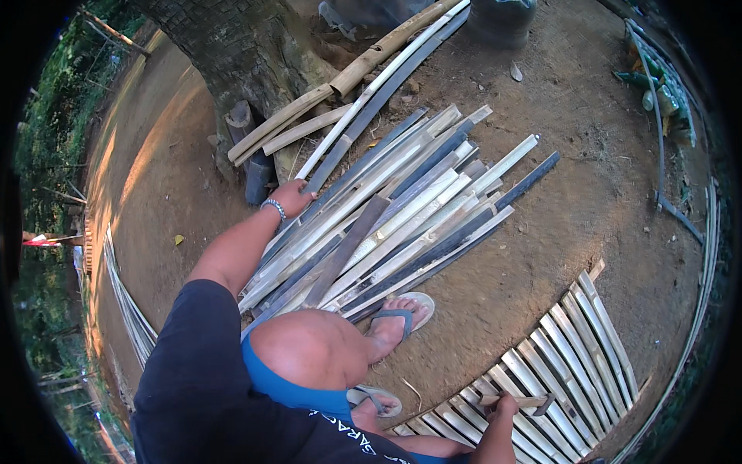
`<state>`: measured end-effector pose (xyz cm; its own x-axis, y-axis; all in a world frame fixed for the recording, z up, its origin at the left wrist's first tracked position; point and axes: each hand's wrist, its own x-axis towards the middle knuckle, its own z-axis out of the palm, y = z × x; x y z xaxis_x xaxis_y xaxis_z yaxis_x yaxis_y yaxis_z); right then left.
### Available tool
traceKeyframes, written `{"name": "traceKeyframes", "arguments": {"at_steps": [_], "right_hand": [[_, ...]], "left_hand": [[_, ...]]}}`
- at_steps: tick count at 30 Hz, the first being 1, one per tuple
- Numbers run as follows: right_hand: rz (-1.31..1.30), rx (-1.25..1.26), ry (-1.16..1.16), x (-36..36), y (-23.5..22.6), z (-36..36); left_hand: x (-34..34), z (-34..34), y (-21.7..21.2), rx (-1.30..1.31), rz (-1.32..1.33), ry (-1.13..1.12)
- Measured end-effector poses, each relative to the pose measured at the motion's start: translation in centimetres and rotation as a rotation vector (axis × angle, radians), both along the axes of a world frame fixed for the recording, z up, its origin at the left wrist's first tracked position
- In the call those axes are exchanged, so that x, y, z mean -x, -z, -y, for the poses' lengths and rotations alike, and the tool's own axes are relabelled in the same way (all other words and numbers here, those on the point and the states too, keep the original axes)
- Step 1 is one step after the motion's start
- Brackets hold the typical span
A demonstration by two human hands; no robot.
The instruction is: The person constructs a bamboo frame by aligning bamboo slats on a dirt floor and using a hammer to secure them together with small nails.
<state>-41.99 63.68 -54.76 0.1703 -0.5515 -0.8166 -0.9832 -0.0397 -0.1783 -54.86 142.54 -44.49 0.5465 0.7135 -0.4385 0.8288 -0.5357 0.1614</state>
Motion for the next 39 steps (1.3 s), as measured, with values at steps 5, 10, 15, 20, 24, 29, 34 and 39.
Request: {"name": "traceKeyframes", "arguments": {"at_steps": [5, 10, 15, 20, 24, 29, 34, 39], "right_hand": [[0.045, -0.013, 0.010, 0.4, 0.7, 3.0], [-0.028, -0.113, -0.031, 0.8, 1.3, 4.6], [-0.071, -0.135, -0.063, 0.6, -0.1, 3.7], [-0.110, -0.186, -0.073, 0.3, -0.8, 4.1], [-0.130, -0.139, -0.098, -0.3, -1.5, 3.7], [-0.171, -0.187, -0.113, -0.9, -1.0, 2.9], [-0.156, -0.163, -0.164, -0.2, -1.4, 2.3], [-0.059, -0.018, -0.130, 0.8, -1.7, 1.2]], "left_hand": [[-5.2, -3.9, -2.1, -0.198, -0.464, 0.310], [-7.8, -8.0, 1.8, -0.335, -0.501, 0.261], [-8.2, -10.9, 5.0, -0.440, -0.525, 0.136], [-8.6, -13.6, 7.2, -0.403, -0.762, 0.105], [-8.3, -14.2, 9.4, -0.392, -0.720, 0.036], [-5.6, -14.2, 8.6, -0.566, -0.649, 0.196], [-2.5, -11.8, 2.7, -0.349, -0.255, 0.340], [0.2, -4.0, -0.6, 0.364, 0.475, -0.276]]}}
